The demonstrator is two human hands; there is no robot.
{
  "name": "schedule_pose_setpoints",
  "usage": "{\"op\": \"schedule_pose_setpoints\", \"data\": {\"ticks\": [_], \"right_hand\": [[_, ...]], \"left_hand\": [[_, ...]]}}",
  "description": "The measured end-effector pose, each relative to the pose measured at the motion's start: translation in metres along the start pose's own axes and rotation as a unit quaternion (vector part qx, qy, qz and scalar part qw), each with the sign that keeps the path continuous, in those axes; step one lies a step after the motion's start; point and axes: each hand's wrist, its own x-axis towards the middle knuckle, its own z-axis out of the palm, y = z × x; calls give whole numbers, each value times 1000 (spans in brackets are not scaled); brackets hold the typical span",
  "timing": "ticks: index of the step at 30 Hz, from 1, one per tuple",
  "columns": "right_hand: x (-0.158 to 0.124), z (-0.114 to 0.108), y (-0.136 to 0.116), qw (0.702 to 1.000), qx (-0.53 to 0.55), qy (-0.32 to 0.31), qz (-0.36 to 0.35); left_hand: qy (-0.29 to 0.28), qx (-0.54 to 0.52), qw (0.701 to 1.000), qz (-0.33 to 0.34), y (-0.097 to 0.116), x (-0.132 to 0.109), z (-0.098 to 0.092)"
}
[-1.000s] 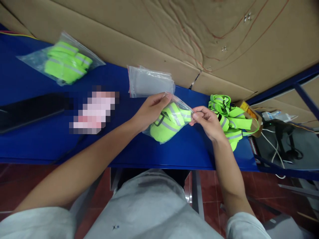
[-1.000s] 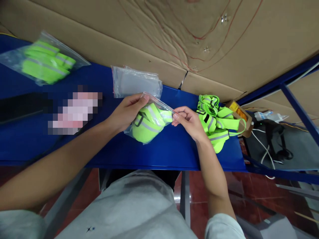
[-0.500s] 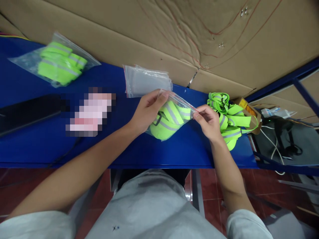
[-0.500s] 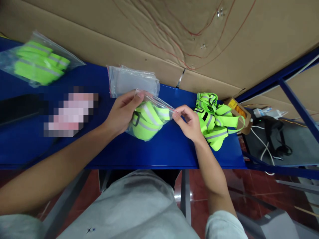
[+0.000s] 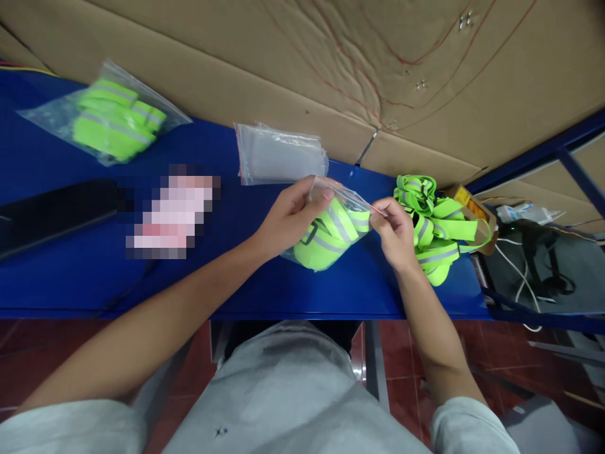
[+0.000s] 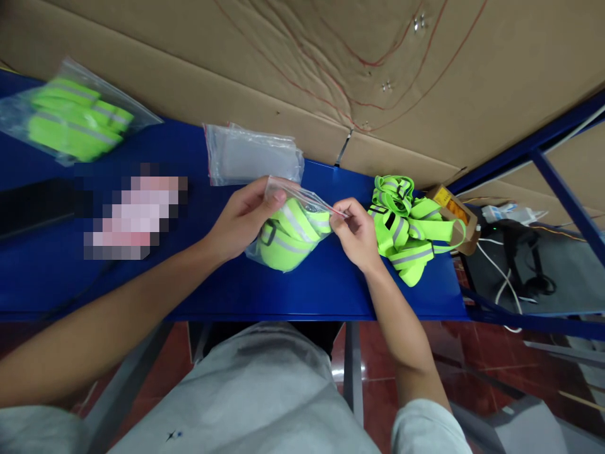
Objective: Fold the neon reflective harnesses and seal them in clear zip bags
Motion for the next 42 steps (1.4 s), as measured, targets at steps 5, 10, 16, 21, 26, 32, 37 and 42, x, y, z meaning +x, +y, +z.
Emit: {"op": "schedule_pose_setpoints", "data": {"ticks": [5,10,16,21,26,32,37,42], "right_hand": [[0,0,0,1000,7,-7,13],[-1,-1,4,1000,18,-17,13],[-2,-3,9,999,9,-31,37],[-2,-2,11,997,18,-43,55],[-1,0,13,995,43,-54,72],[0,0,9,991,70,-68,95],[0,0,9,988,74,-96,96],[0,-1,10,987,66,-121,88]], "left_hand": [[-41,-13,999,12,-4,0,0],[-69,5,998,-5,-1,-2,0],[-84,24,995,-36,1,-5,0],[-99,17,994,-37,-3,-4,-2],[-103,40,993,-47,-3,-6,-2],[-125,41,990,-46,-2,-6,-1],[-153,61,985,-54,-5,-6,-1],[-164,85,981,-57,-8,-6,0]]}}
